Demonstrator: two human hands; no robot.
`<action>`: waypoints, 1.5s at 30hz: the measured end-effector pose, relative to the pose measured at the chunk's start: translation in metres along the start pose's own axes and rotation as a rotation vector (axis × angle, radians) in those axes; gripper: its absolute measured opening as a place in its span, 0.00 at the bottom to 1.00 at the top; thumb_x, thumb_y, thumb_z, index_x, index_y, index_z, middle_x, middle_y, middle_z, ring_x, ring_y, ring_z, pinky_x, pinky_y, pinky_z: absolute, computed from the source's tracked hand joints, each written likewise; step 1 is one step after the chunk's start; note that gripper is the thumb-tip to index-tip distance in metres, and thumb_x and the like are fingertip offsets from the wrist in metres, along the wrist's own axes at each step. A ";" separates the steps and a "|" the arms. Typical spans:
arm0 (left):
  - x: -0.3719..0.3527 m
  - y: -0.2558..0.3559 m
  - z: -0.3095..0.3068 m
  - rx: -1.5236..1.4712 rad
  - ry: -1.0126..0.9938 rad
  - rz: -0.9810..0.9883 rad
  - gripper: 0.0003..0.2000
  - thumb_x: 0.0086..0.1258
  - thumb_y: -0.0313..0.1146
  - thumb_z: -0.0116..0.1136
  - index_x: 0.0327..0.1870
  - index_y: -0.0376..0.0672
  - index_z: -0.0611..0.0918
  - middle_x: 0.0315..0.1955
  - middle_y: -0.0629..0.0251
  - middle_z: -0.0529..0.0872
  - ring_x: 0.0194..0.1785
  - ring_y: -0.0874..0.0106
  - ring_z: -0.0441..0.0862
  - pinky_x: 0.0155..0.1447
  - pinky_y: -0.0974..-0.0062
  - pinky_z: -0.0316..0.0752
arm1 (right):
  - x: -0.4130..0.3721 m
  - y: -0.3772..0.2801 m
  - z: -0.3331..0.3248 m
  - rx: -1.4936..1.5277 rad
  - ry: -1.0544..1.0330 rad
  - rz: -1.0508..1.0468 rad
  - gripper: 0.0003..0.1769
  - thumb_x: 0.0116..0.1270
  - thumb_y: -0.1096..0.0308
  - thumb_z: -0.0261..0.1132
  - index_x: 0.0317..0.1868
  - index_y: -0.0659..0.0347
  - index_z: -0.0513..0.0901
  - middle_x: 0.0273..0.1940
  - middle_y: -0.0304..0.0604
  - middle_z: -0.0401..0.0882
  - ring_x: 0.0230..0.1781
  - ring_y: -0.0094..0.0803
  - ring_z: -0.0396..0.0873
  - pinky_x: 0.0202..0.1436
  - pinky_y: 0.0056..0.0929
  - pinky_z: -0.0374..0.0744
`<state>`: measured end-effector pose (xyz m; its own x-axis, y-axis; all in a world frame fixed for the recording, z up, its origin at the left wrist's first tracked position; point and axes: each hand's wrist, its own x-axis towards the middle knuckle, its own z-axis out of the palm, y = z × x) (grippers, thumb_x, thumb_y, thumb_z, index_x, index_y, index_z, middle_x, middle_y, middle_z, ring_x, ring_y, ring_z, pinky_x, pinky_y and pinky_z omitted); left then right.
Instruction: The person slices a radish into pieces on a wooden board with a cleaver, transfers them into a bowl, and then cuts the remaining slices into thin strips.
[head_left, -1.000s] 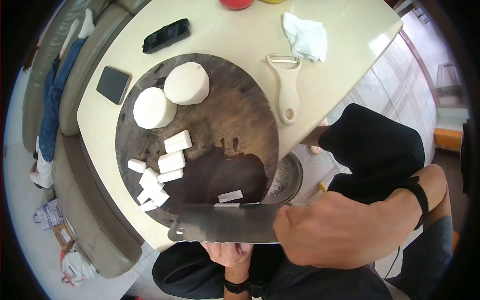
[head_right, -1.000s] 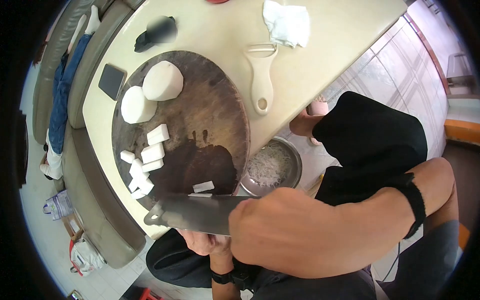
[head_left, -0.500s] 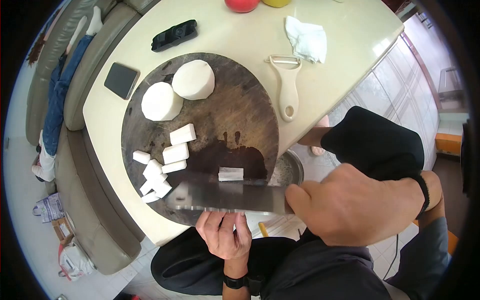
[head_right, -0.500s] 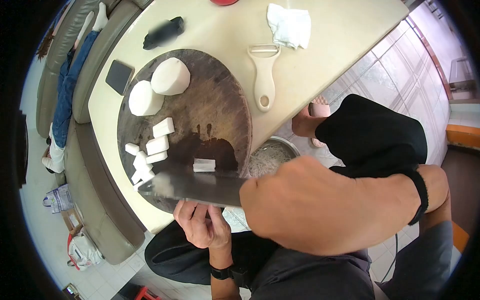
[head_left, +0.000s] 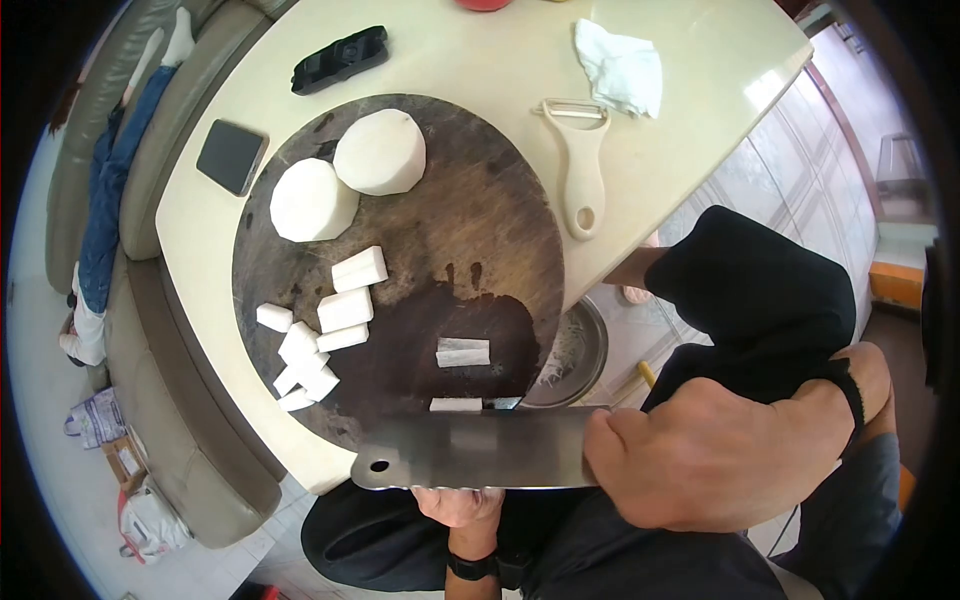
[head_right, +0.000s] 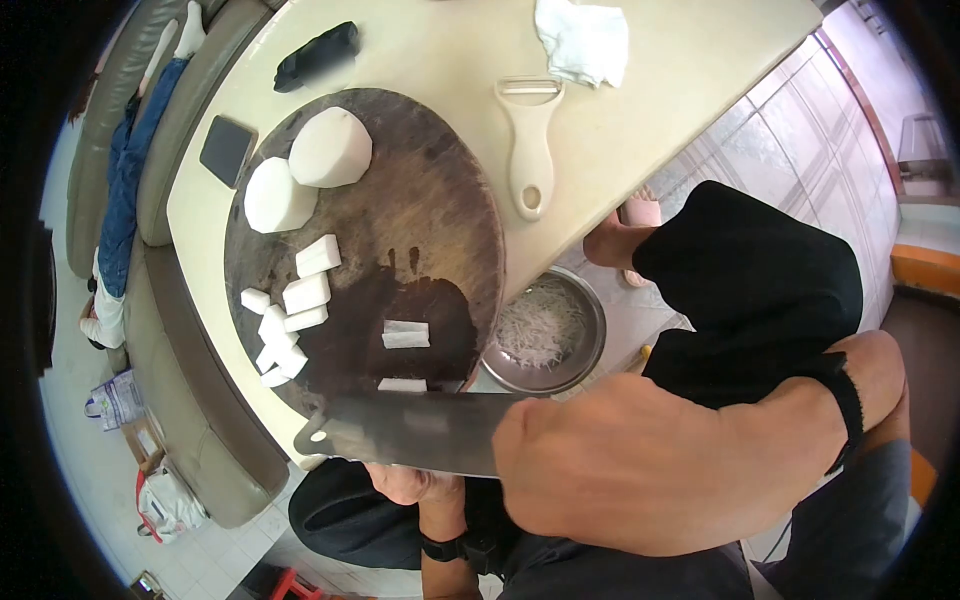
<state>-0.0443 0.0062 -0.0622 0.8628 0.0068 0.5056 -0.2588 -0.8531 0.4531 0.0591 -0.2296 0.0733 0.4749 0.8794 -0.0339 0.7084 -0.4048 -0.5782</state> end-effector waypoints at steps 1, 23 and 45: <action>0.002 0.000 -0.001 -0.009 -0.024 -0.015 0.13 0.62 0.36 0.68 0.44 0.40 0.86 0.49 0.50 0.85 0.53 0.45 0.82 0.64 0.46 0.69 | 0.003 0.000 0.000 0.001 0.002 0.004 0.11 0.50 0.72 0.63 0.28 0.75 0.76 0.22 0.48 0.75 0.23 0.34 0.81 0.18 0.29 0.75; 0.015 0.002 0.008 0.020 0.066 0.064 0.09 0.61 0.31 0.66 0.41 0.39 0.86 0.48 0.52 0.84 0.52 0.46 0.81 0.58 0.54 0.73 | -0.001 -0.006 0.006 0.030 0.027 0.065 0.07 0.50 0.74 0.64 0.25 0.73 0.78 0.20 0.49 0.75 0.19 0.40 0.81 0.19 0.34 0.76; 0.017 0.000 0.006 -0.012 0.061 0.081 0.12 0.60 0.28 0.66 0.45 0.39 0.86 0.46 0.54 0.85 0.51 0.49 0.81 0.60 0.51 0.72 | 0.026 -0.006 0.021 0.150 0.091 0.018 0.10 0.50 0.74 0.64 0.26 0.76 0.76 0.19 0.48 0.74 0.17 0.37 0.80 0.16 0.32 0.75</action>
<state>-0.0275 0.0028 -0.0580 0.8107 -0.0297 0.5847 -0.3322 -0.8457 0.4177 0.0564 -0.1997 0.0587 0.5372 0.8431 0.0247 0.6167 -0.3726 -0.6935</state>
